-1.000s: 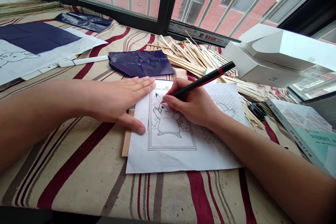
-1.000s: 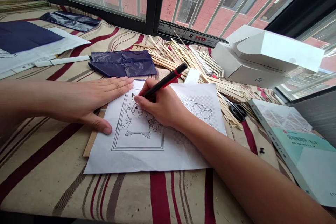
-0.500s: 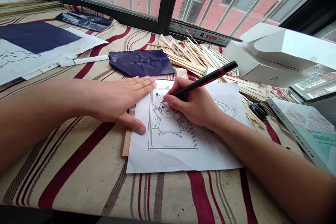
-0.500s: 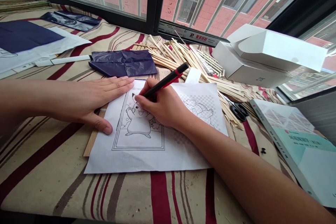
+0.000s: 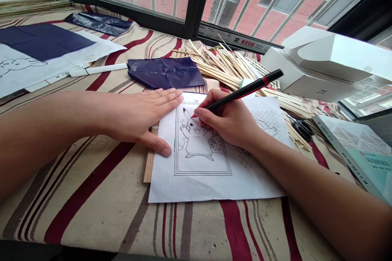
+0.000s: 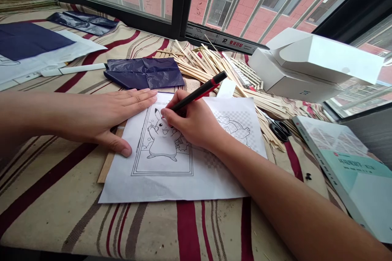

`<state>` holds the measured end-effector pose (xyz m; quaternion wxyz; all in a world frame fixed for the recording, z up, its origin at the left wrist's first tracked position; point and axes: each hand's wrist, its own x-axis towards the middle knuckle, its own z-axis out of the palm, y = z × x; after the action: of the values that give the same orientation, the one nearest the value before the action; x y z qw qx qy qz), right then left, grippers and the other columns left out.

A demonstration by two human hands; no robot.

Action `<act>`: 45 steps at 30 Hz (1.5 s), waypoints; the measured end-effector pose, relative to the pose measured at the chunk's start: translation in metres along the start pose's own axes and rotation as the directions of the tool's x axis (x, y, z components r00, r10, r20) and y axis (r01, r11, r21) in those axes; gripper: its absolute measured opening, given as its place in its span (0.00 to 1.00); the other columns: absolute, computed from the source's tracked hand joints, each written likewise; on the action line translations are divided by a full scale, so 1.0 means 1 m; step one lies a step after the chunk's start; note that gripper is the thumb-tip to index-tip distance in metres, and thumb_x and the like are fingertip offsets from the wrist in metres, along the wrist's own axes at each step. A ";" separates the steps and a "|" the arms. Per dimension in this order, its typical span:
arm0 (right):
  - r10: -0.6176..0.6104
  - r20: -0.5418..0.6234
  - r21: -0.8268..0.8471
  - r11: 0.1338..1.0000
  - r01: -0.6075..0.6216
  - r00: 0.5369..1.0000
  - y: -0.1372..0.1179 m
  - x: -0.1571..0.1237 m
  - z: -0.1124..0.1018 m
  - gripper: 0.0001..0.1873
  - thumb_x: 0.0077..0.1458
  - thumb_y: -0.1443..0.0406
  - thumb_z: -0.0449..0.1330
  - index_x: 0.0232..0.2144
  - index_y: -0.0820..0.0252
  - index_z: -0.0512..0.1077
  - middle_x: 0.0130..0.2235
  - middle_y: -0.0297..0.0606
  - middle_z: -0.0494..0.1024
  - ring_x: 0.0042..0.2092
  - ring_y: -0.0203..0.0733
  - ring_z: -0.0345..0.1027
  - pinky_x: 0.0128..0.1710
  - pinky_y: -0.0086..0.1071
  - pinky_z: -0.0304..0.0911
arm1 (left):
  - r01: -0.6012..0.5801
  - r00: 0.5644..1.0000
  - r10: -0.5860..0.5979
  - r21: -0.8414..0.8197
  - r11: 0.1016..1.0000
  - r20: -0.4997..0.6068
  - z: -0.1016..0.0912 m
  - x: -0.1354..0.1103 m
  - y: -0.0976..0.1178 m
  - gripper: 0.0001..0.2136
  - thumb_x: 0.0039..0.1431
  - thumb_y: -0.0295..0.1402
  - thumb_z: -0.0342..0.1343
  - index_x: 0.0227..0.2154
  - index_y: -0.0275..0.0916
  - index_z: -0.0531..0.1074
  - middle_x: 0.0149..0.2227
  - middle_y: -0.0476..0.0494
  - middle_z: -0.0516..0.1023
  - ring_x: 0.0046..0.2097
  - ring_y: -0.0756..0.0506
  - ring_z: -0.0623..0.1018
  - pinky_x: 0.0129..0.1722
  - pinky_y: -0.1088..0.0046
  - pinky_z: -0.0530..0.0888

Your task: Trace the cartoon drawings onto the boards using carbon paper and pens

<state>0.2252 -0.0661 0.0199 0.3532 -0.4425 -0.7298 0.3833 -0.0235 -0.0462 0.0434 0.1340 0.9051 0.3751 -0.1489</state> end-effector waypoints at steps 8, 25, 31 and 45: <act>-0.009 0.011 -0.036 0.999 0.009 1.000 0.001 -0.001 -0.001 0.11 0.57 0.62 0.68 0.30 0.55 0.69 0.27 0.30 0.78 0.26 0.35 0.67 0.26 0.33 0.61 | -0.009 1.000 0.008 -0.026 1.000 -0.017 0.001 0.000 -0.001 0.62 0.55 0.73 0.52 0.78 0.33 0.37 0.79 0.34 0.31 0.79 0.27 0.39 0.77 0.55 0.45; -0.064 -0.048 -0.162 0.985 0.056 0.997 -0.001 0.000 0.000 0.09 0.56 0.65 0.67 0.28 0.56 0.69 0.26 0.31 0.76 0.28 0.36 0.67 0.28 0.33 0.62 | 0.011 1.000 -0.011 -0.010 1.000 0.008 0.000 0.000 0.001 0.63 0.54 0.73 0.51 0.78 0.32 0.36 0.79 0.35 0.29 0.79 0.28 0.38 0.77 0.55 0.44; -0.033 0.003 -0.088 0.996 0.033 0.999 -0.002 0.000 0.000 0.10 0.56 0.63 0.67 0.29 0.56 0.69 0.26 0.30 0.76 0.26 0.35 0.65 0.26 0.33 0.59 | 0.028 0.999 -0.029 0.006 1.000 0.032 -0.002 0.000 0.004 0.63 0.55 0.72 0.52 0.78 0.32 0.34 0.79 0.34 0.27 0.79 0.27 0.38 0.77 0.52 0.45; -0.078 -0.036 -0.188 0.980 0.070 0.996 -0.003 -0.001 0.001 0.09 0.56 0.65 0.65 0.28 0.56 0.68 0.27 0.30 0.73 0.29 0.36 0.64 0.29 0.33 0.59 | 0.020 0.999 -0.020 -0.002 1.000 0.026 -0.002 0.000 0.003 0.62 0.56 0.71 0.53 0.78 0.31 0.35 0.79 0.33 0.28 0.79 0.28 0.37 0.77 0.54 0.44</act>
<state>0.2241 -0.0677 0.0217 0.3399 -0.4542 -0.7707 0.2901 -0.0213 -0.0479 0.0455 0.1386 0.8991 0.3826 -0.1616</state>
